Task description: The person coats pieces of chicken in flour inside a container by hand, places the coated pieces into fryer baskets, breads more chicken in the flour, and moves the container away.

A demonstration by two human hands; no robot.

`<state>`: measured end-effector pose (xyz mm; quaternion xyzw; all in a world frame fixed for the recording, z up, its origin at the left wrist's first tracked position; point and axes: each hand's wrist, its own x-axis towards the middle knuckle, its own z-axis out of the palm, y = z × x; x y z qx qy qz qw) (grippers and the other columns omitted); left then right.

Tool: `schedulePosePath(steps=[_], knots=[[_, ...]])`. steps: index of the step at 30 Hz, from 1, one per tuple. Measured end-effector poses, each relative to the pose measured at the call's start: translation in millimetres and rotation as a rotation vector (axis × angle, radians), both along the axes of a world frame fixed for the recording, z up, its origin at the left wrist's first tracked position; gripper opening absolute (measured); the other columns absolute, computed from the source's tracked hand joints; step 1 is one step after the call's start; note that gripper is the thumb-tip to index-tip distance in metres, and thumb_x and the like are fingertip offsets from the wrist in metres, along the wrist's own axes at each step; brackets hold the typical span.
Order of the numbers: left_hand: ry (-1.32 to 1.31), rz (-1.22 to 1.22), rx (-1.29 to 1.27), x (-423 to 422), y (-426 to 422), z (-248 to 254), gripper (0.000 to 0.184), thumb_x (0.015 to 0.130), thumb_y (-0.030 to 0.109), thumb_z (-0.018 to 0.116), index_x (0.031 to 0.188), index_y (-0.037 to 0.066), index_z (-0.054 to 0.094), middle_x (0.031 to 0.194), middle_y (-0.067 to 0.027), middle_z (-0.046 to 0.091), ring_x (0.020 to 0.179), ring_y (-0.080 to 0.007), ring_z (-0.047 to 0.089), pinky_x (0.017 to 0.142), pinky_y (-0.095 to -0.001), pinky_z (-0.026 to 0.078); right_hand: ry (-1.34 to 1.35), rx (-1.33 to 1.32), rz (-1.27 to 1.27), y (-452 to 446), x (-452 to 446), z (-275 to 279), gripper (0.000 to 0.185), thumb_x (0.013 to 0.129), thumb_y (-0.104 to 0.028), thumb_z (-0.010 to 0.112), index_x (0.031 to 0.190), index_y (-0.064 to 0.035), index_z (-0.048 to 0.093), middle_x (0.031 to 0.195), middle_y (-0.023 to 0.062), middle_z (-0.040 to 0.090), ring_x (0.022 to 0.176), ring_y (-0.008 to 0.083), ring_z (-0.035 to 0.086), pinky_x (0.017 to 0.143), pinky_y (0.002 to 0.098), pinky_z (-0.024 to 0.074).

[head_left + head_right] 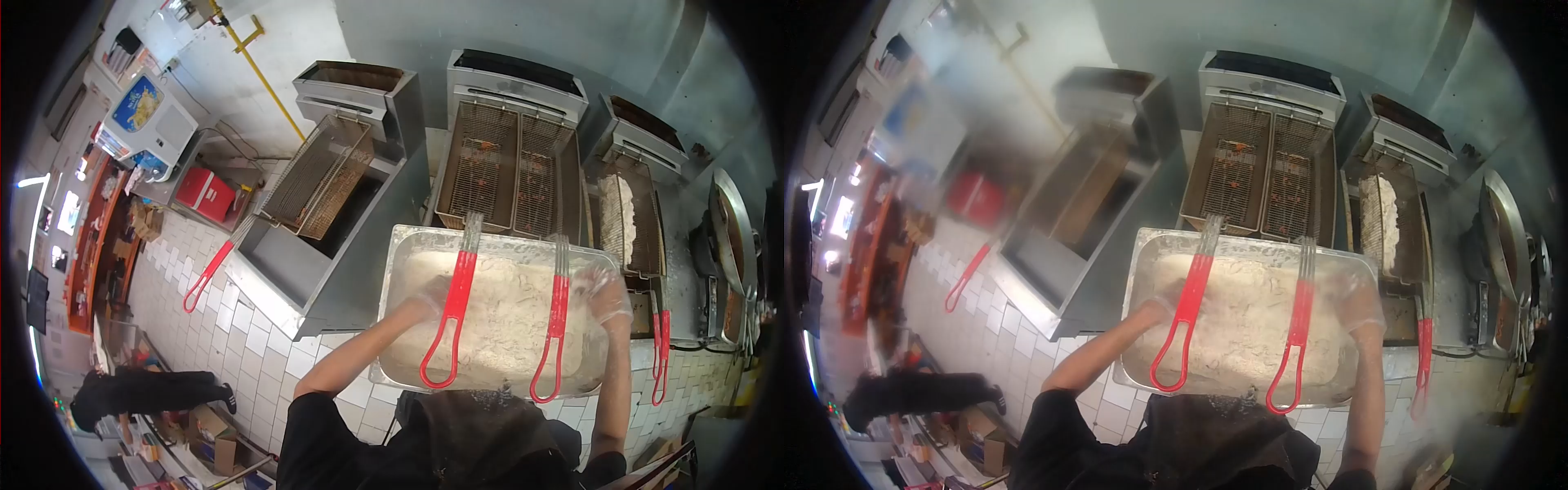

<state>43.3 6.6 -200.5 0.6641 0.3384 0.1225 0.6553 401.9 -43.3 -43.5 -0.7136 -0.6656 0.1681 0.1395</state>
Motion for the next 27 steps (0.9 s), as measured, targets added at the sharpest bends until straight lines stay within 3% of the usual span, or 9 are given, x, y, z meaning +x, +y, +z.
schedulePosePath(steps=[2,6,8,9,12,14,20,23,27], knots=[[0.424,-0.21,0.489,-2,4,75,0.035,0.084,0.014,0.063,0.114,-0.002,0.057,0.108,-0.0125,0.062,0.092,-0.0198,0.061,0.08,-0.0327,0.051,-0.043,0.024,-0.001,12,-8,44,0.021,0.082,-0.016,0.059,0.098,-0.0036,0.063,0.098,0.0163,0.064,0.094,0.0276,0.061,0.086,0.0367,0.047],[-0.123,-0.029,0.072,-24,10,66,0.032,0.081,0.014,0.065,0.11,0.0,0.061,0.113,-0.0134,0.062,0.102,-0.0207,0.058,0.091,-0.0305,0.045,-0.202,0.203,0.074,57,-2,52,0.026,0.083,-0.027,0.059,0.104,-0.0109,0.058,0.102,0.0142,0.061,0.1,0.0304,0.057,0.089,0.0393,0.045],[0.235,-0.089,0.244,-15,16,114,0.035,0.08,0.01,0.065,0.112,-0.002,0.06,0.111,-0.0131,0.062,0.101,-0.0201,0.059,0.09,-0.0303,0.046,-0.132,0.12,0.02,92,1,42,0.024,0.086,-0.026,0.052,0.103,-0.0095,0.056,0.099,0.017,0.061,0.098,0.0308,0.058,0.086,0.0401,0.0451],[0.414,-0.115,0.33,-11,17,131,0.036,0.079,0.008,0.066,0.113,-0.002,0.059,0.11,-0.013,0.063,0.1,-0.0198,0.06,0.09,-0.0301,0.046,0.373,-0.082,-0.153,105,-1,41,0.024,0.085,-0.019,0.05,0.107,-0.0081,0.055,0.097,0.0174,0.062,0.092,0.0304,0.061,0.082,0.0393,0.047],[-0.015,0.15,0.221,-32,21,117,0.021,0.081,0.008,0.06,0.101,0.001,0.062,0.091,-0.0129,0.065,0.081,-0.0191,0.062,0.074,-0.0322,0.048,0.116,0.296,0.09,127,36,-15,0.025,0.085,-0.009,0.049,0.11,-0.0058,0.054,0.094,0.0138,0.062,0.079,0.0225,0.062,0.072,0.0339,0.0493],[0.005,0.307,0.138,-33,14,169,0.021,0.082,0.008,0.059,0.102,0.001,0.062,0.09,-0.0114,0.065,0.079,-0.019,0.062,0.072,-0.0323,0.049,0.546,0.109,-0.196,93,-6,43,0.025,0.087,-0.006,0.048,0.111,-0.0053,0.054,0.094,0.0113,0.062,0.075,0.0174,0.061,0.068,0.0307,0.0496],[0.062,0.273,0.501,7,47,255,0.019,0.084,0.01,0.058,0.099,0.0,0.061,0.087,-0.0101,0.064,0.074,-0.0218,0.061,0.071,-0.033,0.05,0.801,0.066,-0.269,28,-9,49,0.023,0.091,-0.004,0.045,0.112,-0.0049,0.054,0.094,0.008,0.063,0.074,0.0128,0.06,0.062,0.0266,0.0503],[-0.086,0.282,0.061,61,52,275,0.043,0.083,0.013,0.065,0.121,0.0,0.052,0.12,-0.0125,0.055,0.102,-0.0208,0.057,0.087,-0.0322,0.048,0.825,0.051,-0.28,-4,-10,46,0.025,0.088,-0.005,0.053,0.113,-0.0065,0.055,0.094,0.007,0.062,0.072,0.0132,0.061,0.059,0.0249,0.0492],[0.408,0.023,0.564,144,132,240,0.039,0.079,0.006,0.061,0.118,0.004,0.056,0.109,-0.0132,0.06,0.096,-0.0189,0.058,0.082,-0.0284,0.047,0.906,0.091,-0.235,-39,2,31,0.033,0.082,-0.002,0.058,0.115,-0.0067,0.054,0.093,0.0067,0.062,0.07,0.0134,0.061,0.057,0.0239,0.0479]])
